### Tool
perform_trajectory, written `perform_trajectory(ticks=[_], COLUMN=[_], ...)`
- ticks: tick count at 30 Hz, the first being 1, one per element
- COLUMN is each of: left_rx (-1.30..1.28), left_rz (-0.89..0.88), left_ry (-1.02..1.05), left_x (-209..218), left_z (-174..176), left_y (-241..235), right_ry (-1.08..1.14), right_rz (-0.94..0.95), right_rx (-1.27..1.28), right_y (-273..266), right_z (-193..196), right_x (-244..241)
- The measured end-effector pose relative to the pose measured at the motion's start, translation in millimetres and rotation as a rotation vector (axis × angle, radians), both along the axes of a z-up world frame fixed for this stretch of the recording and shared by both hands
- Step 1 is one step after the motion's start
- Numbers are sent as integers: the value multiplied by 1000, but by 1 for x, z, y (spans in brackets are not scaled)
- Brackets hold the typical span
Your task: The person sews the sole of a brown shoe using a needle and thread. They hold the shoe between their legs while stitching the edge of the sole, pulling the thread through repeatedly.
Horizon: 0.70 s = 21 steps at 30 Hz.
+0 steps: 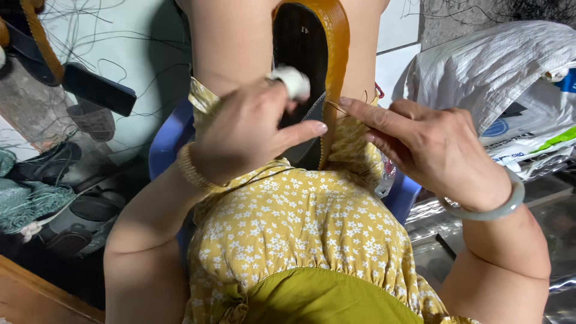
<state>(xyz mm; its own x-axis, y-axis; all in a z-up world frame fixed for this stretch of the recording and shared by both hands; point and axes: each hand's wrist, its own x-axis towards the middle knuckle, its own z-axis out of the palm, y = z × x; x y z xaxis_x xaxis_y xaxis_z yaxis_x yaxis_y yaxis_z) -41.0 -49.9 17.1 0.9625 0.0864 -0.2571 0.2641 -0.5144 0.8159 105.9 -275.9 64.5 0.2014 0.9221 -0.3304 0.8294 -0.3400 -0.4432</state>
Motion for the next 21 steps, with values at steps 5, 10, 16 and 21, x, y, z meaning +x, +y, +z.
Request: perform_trajectory(ticks=[5,10,16,21], left_rx=[29,37,50,239], left_rz=[-175,-194,-185,-164], left_ry=[69,36,7,-47], left_x=[-8,-10,-11,-9], left_z=[-29,-33,-35,-27], left_y=[-17,-16,-18,-40], right_ry=[99,171,117,-246], right_rz=[-16,-16,-21,-2], right_rx=[-51,-19,-29,-187], right_y=[-1,-2,-2,11], right_z=[-5,-7,-7,17], right_x=[3,7,5,-15])
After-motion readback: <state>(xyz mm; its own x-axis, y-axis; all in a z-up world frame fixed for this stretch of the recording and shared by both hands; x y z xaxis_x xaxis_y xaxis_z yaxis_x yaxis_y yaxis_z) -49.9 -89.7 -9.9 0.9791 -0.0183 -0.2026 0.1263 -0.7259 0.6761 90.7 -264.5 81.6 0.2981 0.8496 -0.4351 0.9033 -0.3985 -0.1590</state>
